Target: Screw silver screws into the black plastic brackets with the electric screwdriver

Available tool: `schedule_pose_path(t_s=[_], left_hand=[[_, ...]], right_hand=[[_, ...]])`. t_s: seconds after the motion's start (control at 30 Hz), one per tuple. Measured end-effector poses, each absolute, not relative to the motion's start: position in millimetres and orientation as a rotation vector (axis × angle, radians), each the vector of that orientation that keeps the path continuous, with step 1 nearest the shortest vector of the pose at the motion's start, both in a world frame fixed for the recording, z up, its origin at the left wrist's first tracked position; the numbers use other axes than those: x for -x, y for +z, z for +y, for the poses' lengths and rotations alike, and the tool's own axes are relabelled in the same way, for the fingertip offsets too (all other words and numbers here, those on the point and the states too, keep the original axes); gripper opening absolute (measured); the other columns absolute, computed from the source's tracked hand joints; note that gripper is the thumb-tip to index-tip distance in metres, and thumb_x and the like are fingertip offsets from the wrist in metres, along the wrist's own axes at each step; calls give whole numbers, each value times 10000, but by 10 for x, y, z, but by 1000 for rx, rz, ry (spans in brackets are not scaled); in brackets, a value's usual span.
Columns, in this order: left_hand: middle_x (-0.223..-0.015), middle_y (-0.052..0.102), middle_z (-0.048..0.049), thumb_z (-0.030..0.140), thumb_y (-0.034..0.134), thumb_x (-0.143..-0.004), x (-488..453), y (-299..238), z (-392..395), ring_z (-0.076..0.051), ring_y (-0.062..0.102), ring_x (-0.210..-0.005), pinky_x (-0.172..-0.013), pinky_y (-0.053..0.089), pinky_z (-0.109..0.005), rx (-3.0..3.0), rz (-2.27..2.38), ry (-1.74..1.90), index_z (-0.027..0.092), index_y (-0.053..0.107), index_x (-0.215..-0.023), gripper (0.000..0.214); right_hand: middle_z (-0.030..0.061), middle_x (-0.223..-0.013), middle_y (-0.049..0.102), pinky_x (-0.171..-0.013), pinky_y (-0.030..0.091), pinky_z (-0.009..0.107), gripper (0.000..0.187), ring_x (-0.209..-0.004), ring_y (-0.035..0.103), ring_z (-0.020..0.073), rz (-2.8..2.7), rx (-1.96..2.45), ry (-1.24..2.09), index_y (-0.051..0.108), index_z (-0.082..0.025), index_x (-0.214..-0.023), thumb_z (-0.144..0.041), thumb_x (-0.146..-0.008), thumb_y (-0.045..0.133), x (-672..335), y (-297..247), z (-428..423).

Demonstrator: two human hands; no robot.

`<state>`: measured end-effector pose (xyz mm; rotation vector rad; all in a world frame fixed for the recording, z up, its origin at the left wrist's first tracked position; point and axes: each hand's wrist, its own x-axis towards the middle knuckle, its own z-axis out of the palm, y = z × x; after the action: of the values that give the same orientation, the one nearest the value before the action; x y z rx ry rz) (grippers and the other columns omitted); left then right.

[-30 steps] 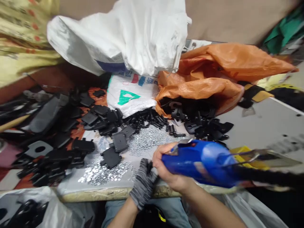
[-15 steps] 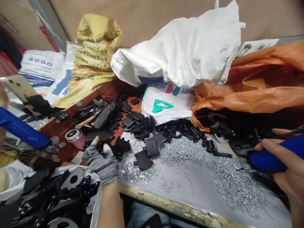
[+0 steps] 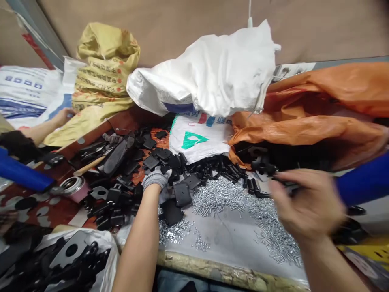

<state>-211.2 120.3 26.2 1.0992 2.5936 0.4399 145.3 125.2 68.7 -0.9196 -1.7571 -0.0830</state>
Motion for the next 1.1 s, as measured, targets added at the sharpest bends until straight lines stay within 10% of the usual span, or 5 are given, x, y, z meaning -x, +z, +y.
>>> schedule_pose_path(t_s=[0.23, 0.43, 0.63, 1.1], left_hand=[[-1371, 535, -204, 362, 670, -754, 1914, 227, 1084, -411, 459, -1336, -1087, 396, -557, -1209, 2669, 670, 192, 506, -1417, 704], [-1204, 648, -107, 324, 544, -848, 1472, 208, 705, -236, 639, -1087, -1018, 505, -407, -1293, 2017, 1603, 179, 583, -1239, 419], [-1273, 615, -129, 352, 717, -746, 1000, 45, 376, -261, 642, -1108, -992, 521, -460, -1125, 1802, 1598, 193, 543, -1244, 551], [-1174, 705, -83, 307, 748, -726, 607, 41, 80, -246, 706, -1061, -965, 574, -429, -1119, 1568, 1629, 242, 593, -1122, 430]], right_hand=[[99, -1103, 710, -915, 461, 365, 309, -1048, 584, 232, -2633, 1161, 242, 722, -178, -1041, -46, -865, 504, -752, 116, 2075], [141, -1063, 698, -927, 434, 412, 239, -1088, 567, 275, -2723, 1135, 273, 728, -137, -931, -22, -813, 555, -658, -16, 2240], [108, -1194, 669, -935, 512, 332, 391, -1057, 635, 171, -2468, 964, 352, 482, -167, -1390, -227, -1003, 465, -852, 185, 1521], [71, -970, 740, -769, 589, 367, 449, -875, 678, 190, -1951, 606, 347, 594, -239, -1325, -57, -915, 566, -898, 211, 777]])
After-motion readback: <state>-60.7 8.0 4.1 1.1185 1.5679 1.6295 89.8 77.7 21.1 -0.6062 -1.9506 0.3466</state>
